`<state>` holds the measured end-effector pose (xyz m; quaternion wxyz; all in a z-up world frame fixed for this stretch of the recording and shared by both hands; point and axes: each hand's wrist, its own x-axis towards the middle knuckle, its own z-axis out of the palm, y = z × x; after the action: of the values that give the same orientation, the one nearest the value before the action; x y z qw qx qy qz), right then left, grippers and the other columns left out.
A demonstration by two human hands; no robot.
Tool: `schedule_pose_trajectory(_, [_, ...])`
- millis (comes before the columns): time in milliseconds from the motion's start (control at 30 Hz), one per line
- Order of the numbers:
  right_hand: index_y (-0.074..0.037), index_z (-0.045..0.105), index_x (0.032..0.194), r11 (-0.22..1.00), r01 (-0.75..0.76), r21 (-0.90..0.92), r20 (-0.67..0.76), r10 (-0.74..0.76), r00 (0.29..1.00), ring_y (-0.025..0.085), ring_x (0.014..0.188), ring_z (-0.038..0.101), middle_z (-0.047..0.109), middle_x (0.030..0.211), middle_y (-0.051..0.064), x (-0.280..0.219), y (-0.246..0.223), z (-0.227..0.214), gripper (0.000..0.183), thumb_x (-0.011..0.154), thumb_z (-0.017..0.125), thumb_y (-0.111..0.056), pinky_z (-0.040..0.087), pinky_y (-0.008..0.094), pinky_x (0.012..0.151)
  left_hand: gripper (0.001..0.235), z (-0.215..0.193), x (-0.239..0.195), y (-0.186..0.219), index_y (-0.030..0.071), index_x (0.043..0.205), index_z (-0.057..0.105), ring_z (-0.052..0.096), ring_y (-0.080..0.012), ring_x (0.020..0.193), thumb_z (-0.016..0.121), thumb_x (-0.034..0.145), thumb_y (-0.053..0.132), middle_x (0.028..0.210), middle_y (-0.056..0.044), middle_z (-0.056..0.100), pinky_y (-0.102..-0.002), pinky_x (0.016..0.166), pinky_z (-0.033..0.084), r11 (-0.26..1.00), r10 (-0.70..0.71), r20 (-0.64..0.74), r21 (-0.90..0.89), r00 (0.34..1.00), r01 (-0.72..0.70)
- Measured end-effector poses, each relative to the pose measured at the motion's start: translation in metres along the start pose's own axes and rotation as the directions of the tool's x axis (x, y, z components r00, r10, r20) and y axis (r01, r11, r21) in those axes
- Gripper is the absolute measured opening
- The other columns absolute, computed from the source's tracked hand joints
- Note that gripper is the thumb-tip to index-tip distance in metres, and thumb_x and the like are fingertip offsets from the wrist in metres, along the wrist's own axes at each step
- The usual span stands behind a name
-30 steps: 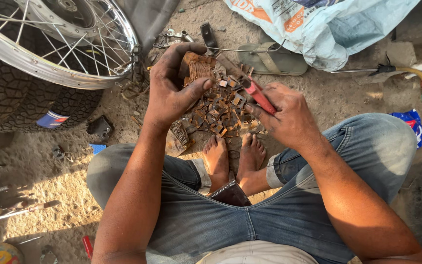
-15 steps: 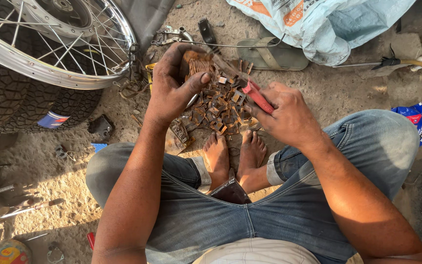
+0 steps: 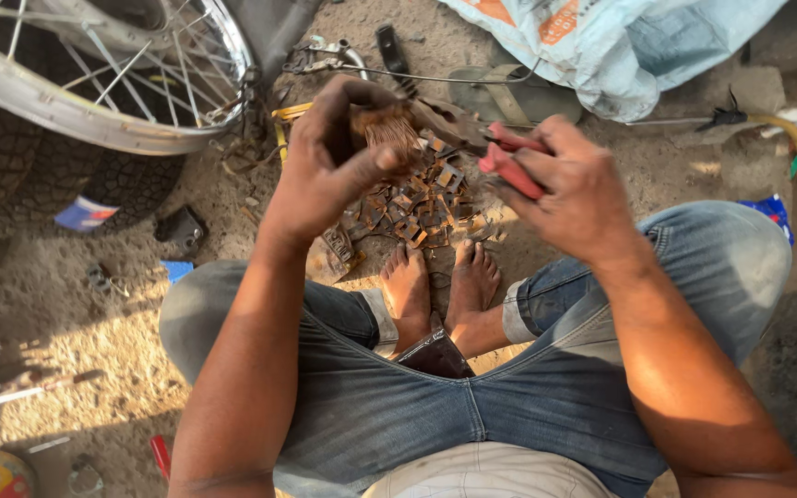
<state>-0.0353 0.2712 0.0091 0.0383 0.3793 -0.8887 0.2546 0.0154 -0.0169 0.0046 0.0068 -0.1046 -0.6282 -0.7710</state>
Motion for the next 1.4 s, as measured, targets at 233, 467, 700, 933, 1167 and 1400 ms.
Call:
schedule_pose_trajectory(233, [-0.012, 0.081, 0.110, 0.991, 0.103, -0.088, 0.001, -0.103, 0.995, 0.022, 0.080, 0.063, 0.058, 0.090, 0.006, 0.005, -0.007, -0.017, 0.029, 0.092, 0.090, -0.033, 0.054, 0.038, 0.071, 0.074, -0.023, 0.003, -0.016, 0.004, 0.144, 0.058, 0.061, -0.0233, 0.129, 0.065, 0.098, 0.062, 0.135, -0.013, 0.066, -0.038, 0.111, 0.048, 0.972, -0.219, 0.224, 0.131, 0.950, 0.194])
schedule_pose_trajectory(467, [-0.004, 0.077, 0.107, 0.998, 0.047, -0.039, -0.004, -0.047, 0.999, 0.024, 0.088, 0.067, 0.065, 0.100, 0.010, -0.002, 0.001, -0.007, 0.035, 0.092, 0.088, -0.034, 0.056, 0.038, 0.075, 0.050, -0.012, 0.011, -0.031, 0.001, 0.133, 0.068, 0.068, -0.0152, 0.091, 0.069, 0.101, 0.040, 0.101, -0.007, 0.073, -0.032, 0.079, 0.058, 0.938, -0.342, 0.280, 0.160, 0.897, 0.308])
schedule_pose_trajectory(700, [-0.004, 0.074, 0.109, 0.847, -0.295, 0.442, 0.097, 0.283, 0.954, 0.014, 0.085, 0.071, 0.073, 0.095, 0.005, -0.007, 0.010, 0.000, 0.027, 0.100, 0.078, -0.028, 0.057, 0.030, 0.075, 0.059, -0.010, 0.020, -0.043, 0.001, 0.130, 0.059, 0.072, -0.0245, 0.072, 0.035, 0.111, 0.052, 0.094, -0.015, 0.073, -0.038, 0.059, 0.058, 0.763, -0.200, -0.025, -0.631, 0.980, 0.139])
schedule_pose_trajectory(933, [-0.002, 0.076, 0.094, 0.684, -0.539, 0.492, 0.548, 0.238, 0.802, 0.009, 0.064, 0.058, 0.062, 0.068, 0.001, -0.017, -0.011, 0.040, 0.032, 0.091, 0.076, -0.034, 0.049, 0.029, 0.057, 0.053, -0.014, 0.021, -0.064, 0.000, 0.130, 0.059, 0.073, -0.0284, 0.082, 0.034, 0.109, 0.042, 0.104, -0.021, 0.074, -0.043, 0.072, 0.061, 0.781, -0.274, -0.363, -0.625, 0.890, -0.015])
schedule_pose_trajectory(1167, [0.000, 0.073, 0.097, 0.656, -0.501, 0.564, 0.515, 0.195, 0.835, 0.009, 0.063, 0.053, 0.057, 0.065, 0.001, -0.012, -0.028, 0.050, 0.035, 0.093, 0.074, -0.034, 0.046, 0.030, 0.056, 0.038, -0.009, 0.018, -0.063, 0.003, 0.120, 0.057, 0.075, -0.0342, 0.082, 0.046, 0.104, 0.036, 0.098, -0.019, 0.072, -0.049, 0.075, 0.064, 0.817, -0.270, -0.381, -0.576, 0.884, 0.001])
schedule_pose_trajectory(1400, [0.000, 0.072, 0.092, 0.646, -0.499, 0.578, 0.512, 0.189, 0.838, 0.008, 0.064, 0.052, 0.058, 0.068, 0.001, -0.016, -0.028, 0.052, 0.033, 0.095, 0.073, -0.034, 0.046, 0.030, 0.055, 0.037, -0.004, 0.015, -0.060, 0.002, 0.123, 0.058, 0.072, -0.0309, 0.082, 0.050, 0.107, 0.034, 0.095, -0.015, 0.066, -0.048, 0.076, 0.061, 0.864, -0.194, -0.374, -0.502, 0.907, -0.022])
